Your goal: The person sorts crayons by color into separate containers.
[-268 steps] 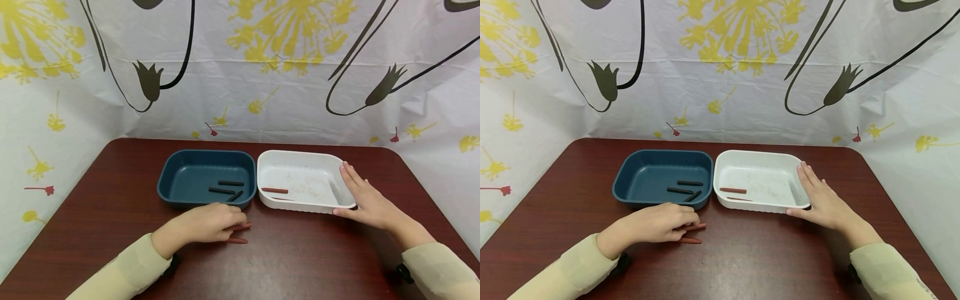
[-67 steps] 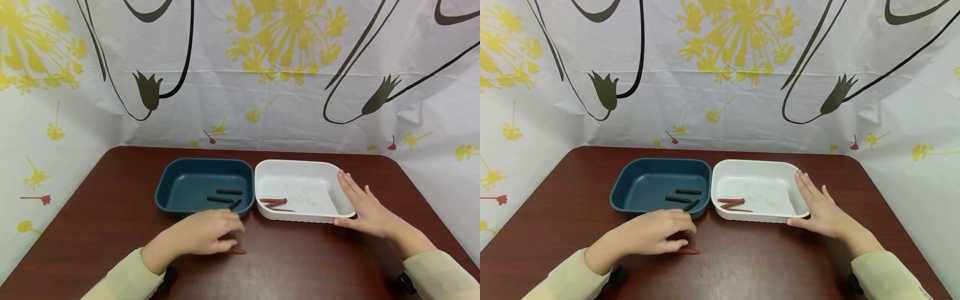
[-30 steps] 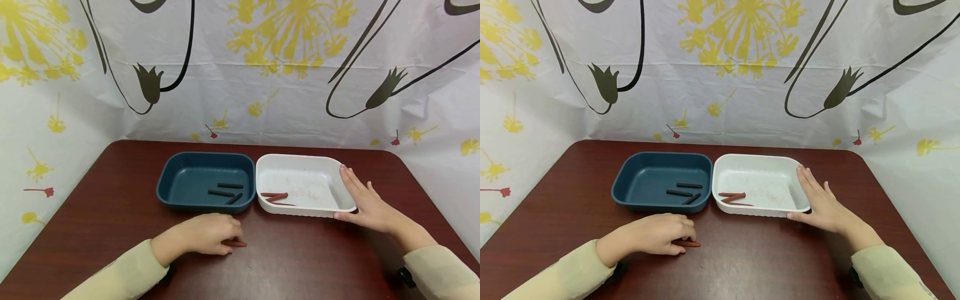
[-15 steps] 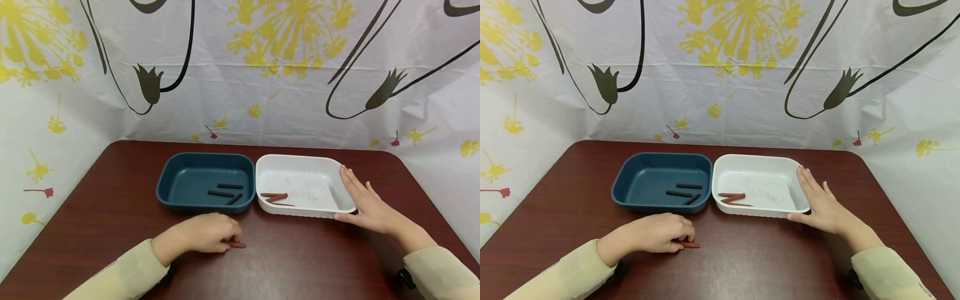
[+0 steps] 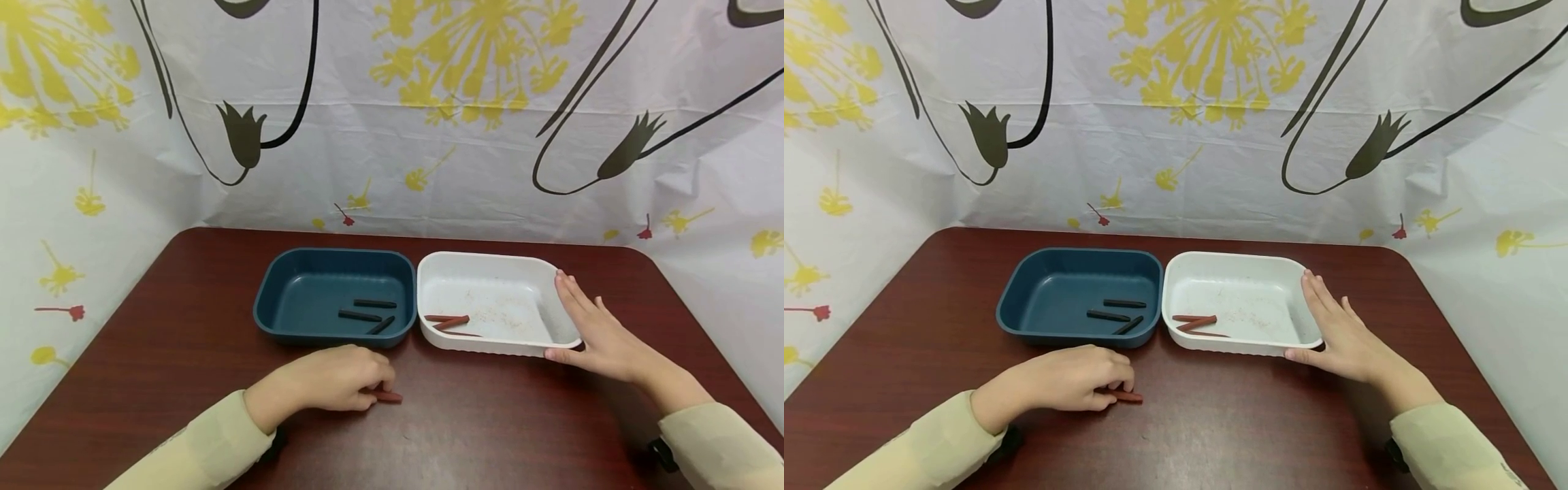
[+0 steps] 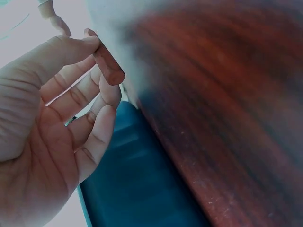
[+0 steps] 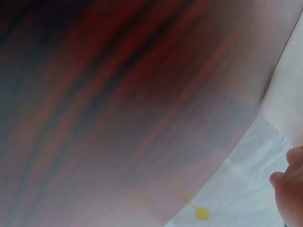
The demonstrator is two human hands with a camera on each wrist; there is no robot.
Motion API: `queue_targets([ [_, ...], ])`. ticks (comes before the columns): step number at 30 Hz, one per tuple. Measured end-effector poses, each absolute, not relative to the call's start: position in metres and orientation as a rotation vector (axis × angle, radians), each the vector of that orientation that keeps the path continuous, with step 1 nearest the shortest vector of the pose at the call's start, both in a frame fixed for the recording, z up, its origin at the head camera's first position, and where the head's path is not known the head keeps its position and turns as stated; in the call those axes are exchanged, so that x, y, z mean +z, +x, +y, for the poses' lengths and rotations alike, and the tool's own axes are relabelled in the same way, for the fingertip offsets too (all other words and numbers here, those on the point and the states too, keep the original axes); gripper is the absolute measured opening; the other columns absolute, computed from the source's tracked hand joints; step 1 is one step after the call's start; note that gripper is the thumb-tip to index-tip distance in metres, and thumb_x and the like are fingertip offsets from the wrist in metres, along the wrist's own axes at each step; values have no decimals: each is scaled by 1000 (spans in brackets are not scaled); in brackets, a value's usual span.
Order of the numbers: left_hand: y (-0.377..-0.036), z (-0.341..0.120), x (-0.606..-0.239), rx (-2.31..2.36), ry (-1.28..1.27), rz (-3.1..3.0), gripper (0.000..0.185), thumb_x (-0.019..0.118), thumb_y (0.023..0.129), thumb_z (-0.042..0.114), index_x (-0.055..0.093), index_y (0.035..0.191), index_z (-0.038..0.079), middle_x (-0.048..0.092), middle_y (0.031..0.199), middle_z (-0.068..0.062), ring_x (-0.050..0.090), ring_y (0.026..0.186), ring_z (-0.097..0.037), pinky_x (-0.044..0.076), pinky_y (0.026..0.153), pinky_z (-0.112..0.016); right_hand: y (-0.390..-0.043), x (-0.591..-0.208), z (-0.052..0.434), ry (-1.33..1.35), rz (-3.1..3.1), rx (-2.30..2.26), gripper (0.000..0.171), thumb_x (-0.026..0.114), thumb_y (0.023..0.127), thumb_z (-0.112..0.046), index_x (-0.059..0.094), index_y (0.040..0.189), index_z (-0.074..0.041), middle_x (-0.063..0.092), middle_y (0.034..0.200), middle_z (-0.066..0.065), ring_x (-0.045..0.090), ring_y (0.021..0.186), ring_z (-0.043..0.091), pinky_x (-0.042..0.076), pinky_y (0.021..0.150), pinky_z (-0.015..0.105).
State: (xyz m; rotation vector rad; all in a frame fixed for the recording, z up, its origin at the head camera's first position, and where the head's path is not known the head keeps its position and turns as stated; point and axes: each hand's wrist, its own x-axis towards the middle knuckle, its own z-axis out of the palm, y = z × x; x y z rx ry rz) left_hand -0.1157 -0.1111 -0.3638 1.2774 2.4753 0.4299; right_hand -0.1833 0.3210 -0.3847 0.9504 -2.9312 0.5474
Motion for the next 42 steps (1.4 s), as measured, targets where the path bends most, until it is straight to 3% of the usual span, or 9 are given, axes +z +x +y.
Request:
queue_targets([
  [18,-122,-110,-349,500,1286,2499,7,64,94,13,68,98,17,62,88,8,49,73,-2,43,67,-15,-185,-384,323,957,-2921,553,116,78,82,-41,-1,160,-5,-2,168,15,-8,156,23,3,113,75],
  [27,-119,-111,-347,516,1303,2492,6,64,94,13,67,97,16,58,83,10,47,71,-1,40,65,-14,-183,-386,323,958,-2920,553,117,78,82,-42,-1,160,-7,-2,168,14,-8,156,20,0,115,73],
  [42,-124,-104,-337,505,1347,2521,9,63,95,15,68,103,17,61,90,8,50,79,-3,45,73,-14,-183,-386,323,957,-2915,498,117,78,81,-44,0,160,-7,-3,169,12,-6,156,22,8,116,72],
])
